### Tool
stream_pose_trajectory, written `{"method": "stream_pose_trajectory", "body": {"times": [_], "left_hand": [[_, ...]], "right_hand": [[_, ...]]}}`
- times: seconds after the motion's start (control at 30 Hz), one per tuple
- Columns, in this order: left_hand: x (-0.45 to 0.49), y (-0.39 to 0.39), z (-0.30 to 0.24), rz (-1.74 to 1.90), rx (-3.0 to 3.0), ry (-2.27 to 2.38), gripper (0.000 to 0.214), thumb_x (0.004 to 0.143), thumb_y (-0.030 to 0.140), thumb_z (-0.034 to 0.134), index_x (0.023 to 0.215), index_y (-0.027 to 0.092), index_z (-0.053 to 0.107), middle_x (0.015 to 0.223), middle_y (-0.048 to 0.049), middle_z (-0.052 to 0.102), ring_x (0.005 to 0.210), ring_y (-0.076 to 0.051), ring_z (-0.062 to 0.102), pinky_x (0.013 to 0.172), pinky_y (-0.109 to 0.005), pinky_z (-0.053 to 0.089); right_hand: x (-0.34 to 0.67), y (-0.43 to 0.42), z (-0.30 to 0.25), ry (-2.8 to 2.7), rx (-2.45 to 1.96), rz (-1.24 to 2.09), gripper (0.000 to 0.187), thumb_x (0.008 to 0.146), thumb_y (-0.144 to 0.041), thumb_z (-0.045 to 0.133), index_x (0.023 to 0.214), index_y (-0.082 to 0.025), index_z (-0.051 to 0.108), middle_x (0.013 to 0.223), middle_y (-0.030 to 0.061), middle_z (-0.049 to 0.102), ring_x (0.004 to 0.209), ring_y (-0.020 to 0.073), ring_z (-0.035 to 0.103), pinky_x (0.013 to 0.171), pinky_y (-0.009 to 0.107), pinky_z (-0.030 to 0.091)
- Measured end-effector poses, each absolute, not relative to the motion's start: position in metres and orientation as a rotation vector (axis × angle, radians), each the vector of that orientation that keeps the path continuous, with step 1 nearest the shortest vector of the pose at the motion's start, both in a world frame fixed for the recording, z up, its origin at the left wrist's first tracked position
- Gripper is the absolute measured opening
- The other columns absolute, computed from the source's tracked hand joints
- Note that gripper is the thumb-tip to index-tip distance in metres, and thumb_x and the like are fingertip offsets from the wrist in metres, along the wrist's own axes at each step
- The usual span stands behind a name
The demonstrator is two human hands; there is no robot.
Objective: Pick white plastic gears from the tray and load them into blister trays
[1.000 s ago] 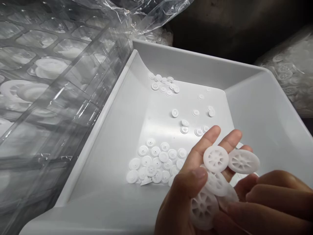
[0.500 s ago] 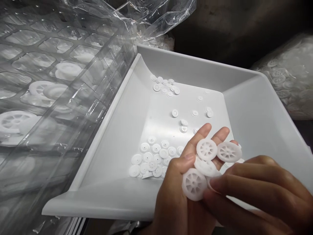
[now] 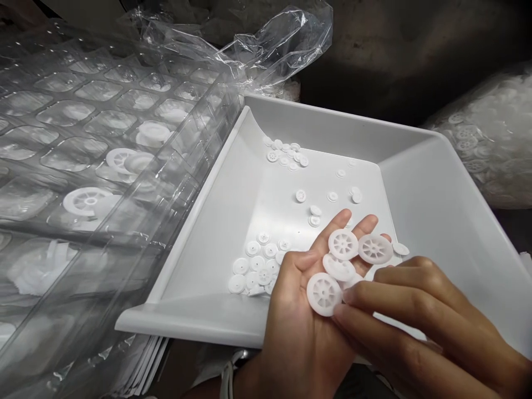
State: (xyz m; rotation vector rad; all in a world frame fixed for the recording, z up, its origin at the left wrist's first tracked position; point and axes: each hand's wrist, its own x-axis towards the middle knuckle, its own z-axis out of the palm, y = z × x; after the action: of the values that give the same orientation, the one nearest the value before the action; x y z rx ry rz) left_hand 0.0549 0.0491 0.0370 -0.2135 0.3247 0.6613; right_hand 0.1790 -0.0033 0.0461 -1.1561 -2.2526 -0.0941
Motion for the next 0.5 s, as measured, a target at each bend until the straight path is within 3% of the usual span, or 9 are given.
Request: {"method": "stream_pose_trajectory", "body": {"times": [0.2, 0.37, 0.5], "left_hand": [[0.0522, 0.0482, 0.0365, 0.649, -0.200, 0.301, 0.053, 0.091, 0.031, 0.031, 0.138, 0.012, 0.044, 0.133, -0.0148, 0.057, 0.114, -0.024, 0.060, 0.099, -0.035, 0.040], [0.0507, 0.0463, 0.0356, 0.662, -0.189, 0.284, 0.053, 0.090, 0.033, 0.032, 0.138, 0.014, 0.044, 0.135, -0.0144, 0.055, 0.116, -0.024, 0.059, 0.102, -0.036, 0.039], [0.0488, 0.0459, 0.0353, 0.654, -0.174, 0.270, 0.054, 0.090, 0.034, 0.032, 0.139, 0.016, 0.044, 0.136, -0.0120, 0.055, 0.123, -0.026, 0.053, 0.108, -0.039, 0.033]], "right_hand": [[0.1796, -0.0022, 0.0464, -2.251, -1.158, -0.082, 0.017, 0.087, -0.011, 0.053, 0.091, -0.013, 0.069, 0.094, 0.0075, 0.064, 0.081, 0.0189, 0.060, 0.062, 0.034, 0.047], [0.1757, -0.0018, 0.0500, -2.243, -1.142, -0.040, 0.022, 0.091, -0.013, 0.048, 0.088, -0.017, 0.069, 0.091, 0.0030, 0.065, 0.080, 0.0146, 0.059, 0.060, 0.029, 0.049], [0.1758, -0.0017, 0.0531, -2.084, -1.256, 0.026, 0.011, 0.086, -0.015, 0.061, 0.093, -0.016, 0.069, 0.096, 0.0038, 0.063, 0.084, 0.0154, 0.058, 0.069, 0.030, 0.050]]}}
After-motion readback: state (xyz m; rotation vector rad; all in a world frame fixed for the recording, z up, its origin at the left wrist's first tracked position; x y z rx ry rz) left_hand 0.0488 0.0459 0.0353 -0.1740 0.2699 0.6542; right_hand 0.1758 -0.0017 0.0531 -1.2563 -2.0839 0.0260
